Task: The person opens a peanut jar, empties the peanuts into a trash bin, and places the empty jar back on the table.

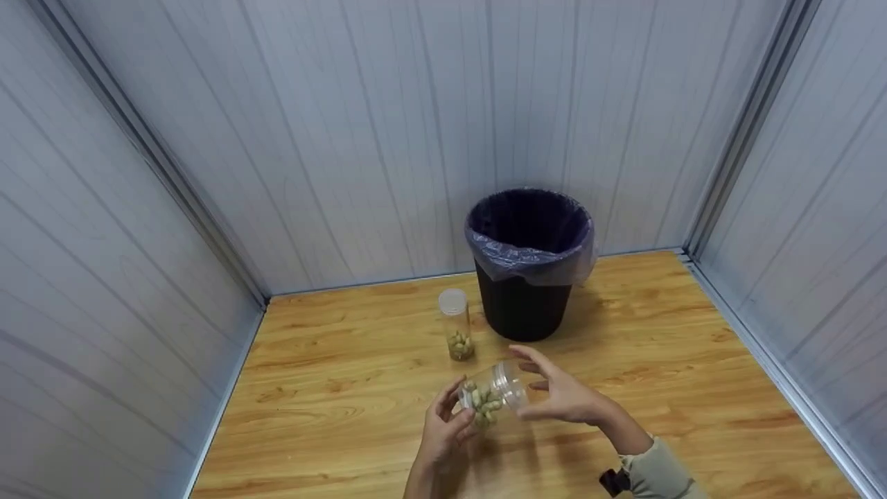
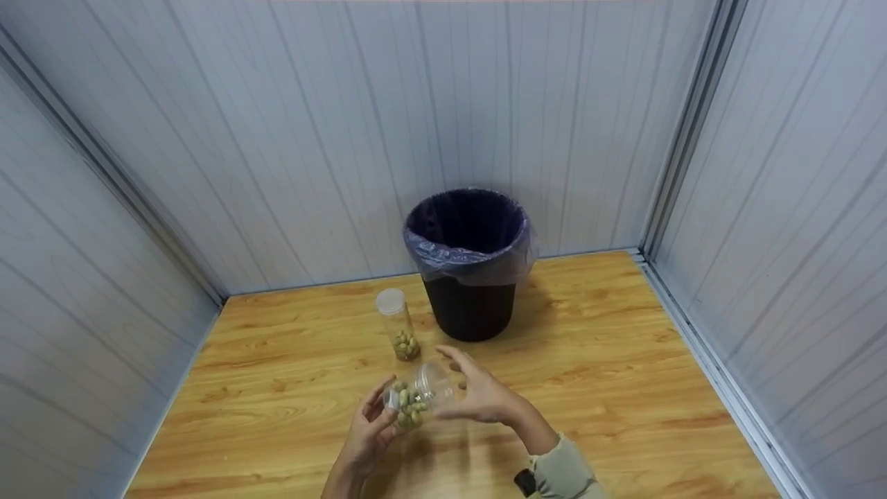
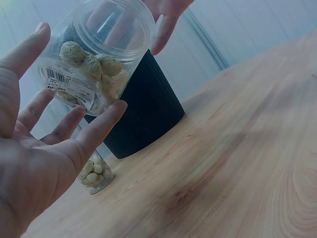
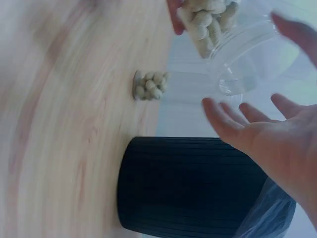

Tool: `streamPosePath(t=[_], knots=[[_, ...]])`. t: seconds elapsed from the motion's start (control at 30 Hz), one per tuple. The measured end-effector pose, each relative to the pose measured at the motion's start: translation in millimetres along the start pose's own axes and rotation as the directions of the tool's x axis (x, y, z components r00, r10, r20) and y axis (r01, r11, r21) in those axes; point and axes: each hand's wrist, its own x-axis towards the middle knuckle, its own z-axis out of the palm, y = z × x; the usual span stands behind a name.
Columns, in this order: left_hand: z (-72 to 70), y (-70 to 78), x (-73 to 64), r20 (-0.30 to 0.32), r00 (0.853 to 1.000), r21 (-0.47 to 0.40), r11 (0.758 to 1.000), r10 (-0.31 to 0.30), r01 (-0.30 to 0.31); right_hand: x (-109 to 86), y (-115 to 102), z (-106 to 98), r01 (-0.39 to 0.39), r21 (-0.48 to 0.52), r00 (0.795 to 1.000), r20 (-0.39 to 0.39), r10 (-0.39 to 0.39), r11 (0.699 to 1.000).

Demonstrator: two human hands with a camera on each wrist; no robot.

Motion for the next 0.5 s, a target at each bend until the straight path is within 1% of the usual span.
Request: streamPosePath(t=[0.07,0.1,0.17,0.2,0.27,0.37,0.43,0.5], knots=[[-0.5,0.3,1.5,0.014,1.000,0.000,1.000,0.010,-0.010,1.6,-2.3,1.1,-0.048,-0.023,0.993,-0.107,0.045,0.999],[-0.7,0.1,1.8,0.018,1.000,0.001,1.000,0.013,-0.013,2.9,-3.4,2.4,-0.077,-0.043,0.984,-0.165,0.068,0.996],[-0.8,-0.5,1.3,0.017,1.000,-0.007,1.000,0.013,-0.013,5.6,-5.2,6.1,-0.155,-0.113,0.955,-0.270,0.120,0.981],[-0.8,-1.1,0.6,0.013,1.000,-0.013,1.000,0.008,-0.008,6.4,-6.2,8.4,-0.195,-0.144,0.942,-0.305,0.144,0.970],[-0.8,-2.6,-1.4,-0.005,1.000,-0.019,1.000,-0.011,0.011,6.8,-8.3,13.0,-0.263,-0.185,0.927,-0.320,0.195,0.947],[-0.6,-3.9,-2.8,-0.030,0.999,-0.021,0.999,-0.031,0.030,8.3,-11.6,19.0,-0.339,-0.264,0.923,-0.281,0.264,0.903],[-0.6,-4.2,-2.6,-0.040,0.998,-0.020,0.999,-0.040,0.039,9.4,-12.9,21.6,-0.360,-0.293,0.925,-0.238,0.297,0.886],[-0.8,-3.9,-2.3,-0.042,0.998,-0.015,0.999,-0.041,0.041,10.9,-12.9,23.0,-0.370,-0.300,0.925,-0.209,0.317,0.879]])
